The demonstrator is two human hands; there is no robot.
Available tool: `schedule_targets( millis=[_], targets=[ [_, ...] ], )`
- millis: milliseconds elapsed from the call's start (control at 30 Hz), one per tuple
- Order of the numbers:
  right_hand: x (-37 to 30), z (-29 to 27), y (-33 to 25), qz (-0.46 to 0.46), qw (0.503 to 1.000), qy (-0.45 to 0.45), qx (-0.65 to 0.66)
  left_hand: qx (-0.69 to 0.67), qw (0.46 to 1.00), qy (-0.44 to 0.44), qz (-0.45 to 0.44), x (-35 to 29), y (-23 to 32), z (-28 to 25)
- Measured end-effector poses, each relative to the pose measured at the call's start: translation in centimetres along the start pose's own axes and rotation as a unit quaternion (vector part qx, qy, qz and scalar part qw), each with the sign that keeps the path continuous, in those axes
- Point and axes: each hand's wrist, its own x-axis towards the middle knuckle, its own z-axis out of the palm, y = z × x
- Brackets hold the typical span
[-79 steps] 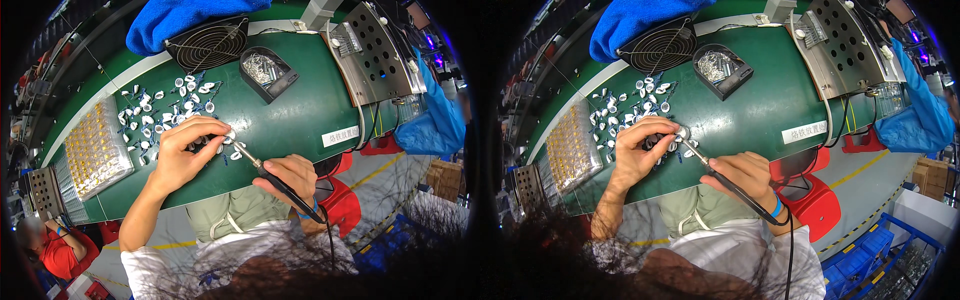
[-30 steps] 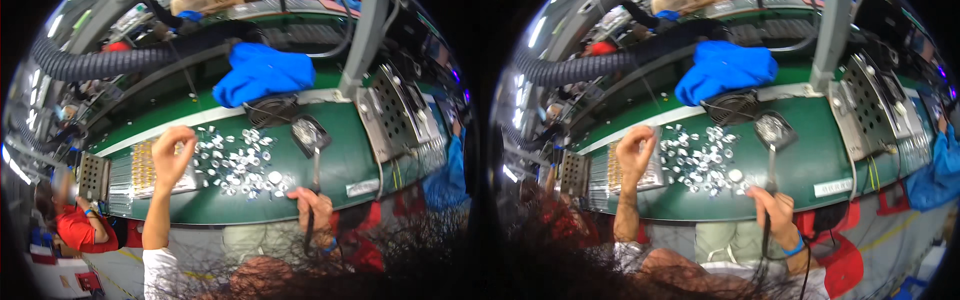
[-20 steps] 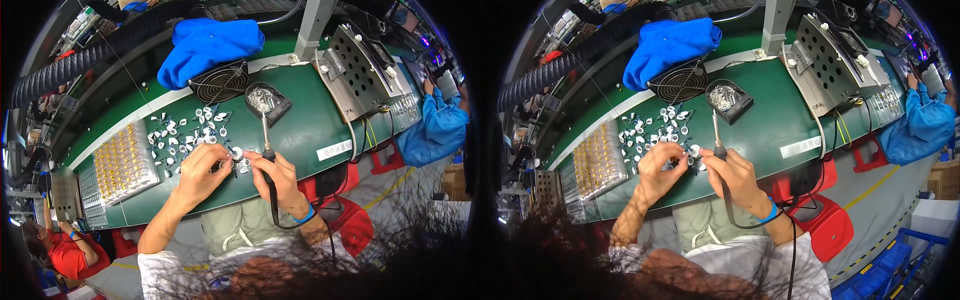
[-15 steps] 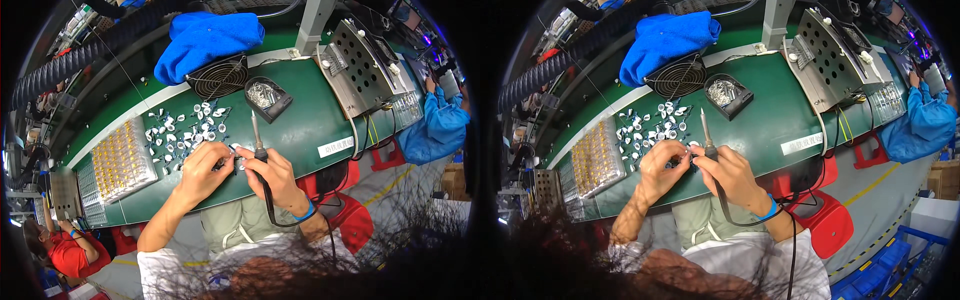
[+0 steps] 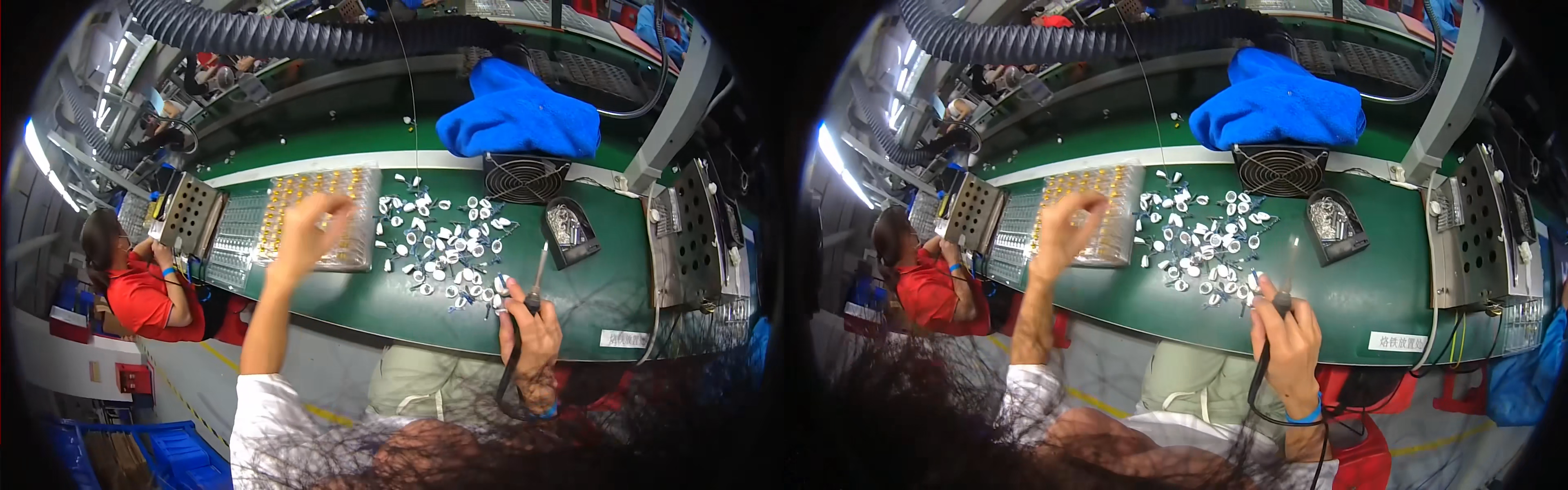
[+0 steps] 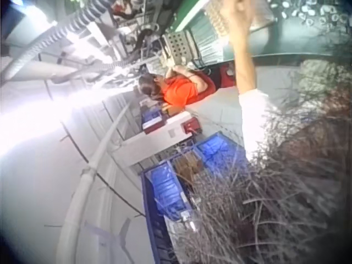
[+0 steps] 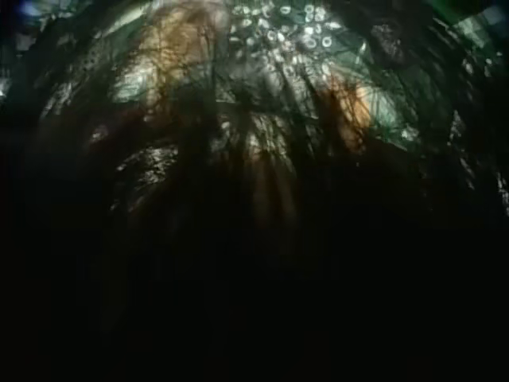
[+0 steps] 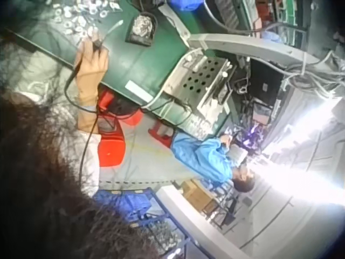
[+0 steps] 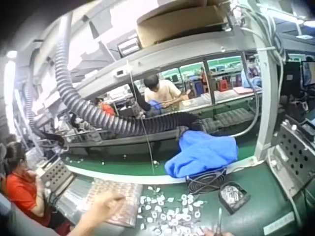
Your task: Soldering small electronic components onto a base or board at an assembly station.
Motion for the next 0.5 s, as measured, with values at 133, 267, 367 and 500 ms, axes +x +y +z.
schedule_targets(
  millis=[133, 267, 367, 500],
  targets=[
    [-0.3, -0.1, 0.2, 0.004, 0.999, 0.024, 0.032, 0.086, 0.990, -0.035, -0.105, 2.7, -9.8, -5.1],
    [-0.3, 0.0, 0.2, -0.001, 0.999, 0.040, 0.036, 0.181, 0.981, -0.065, 0.038, 3.3, -14.2, -5.7],
    [-0.2, -0.1, 0.2, -0.010, 0.999, 0.038, 0.033, 0.233, 0.964, -0.129, -0.008, 3.6, -15.2, -4.8],
    [-0.4, 0.0, 0.3, -0.008, 0.999, 0.039, 0.033, 0.271, 0.941, -0.200, 0.031, 4.5, -16.7, -4.8]
  ],
)
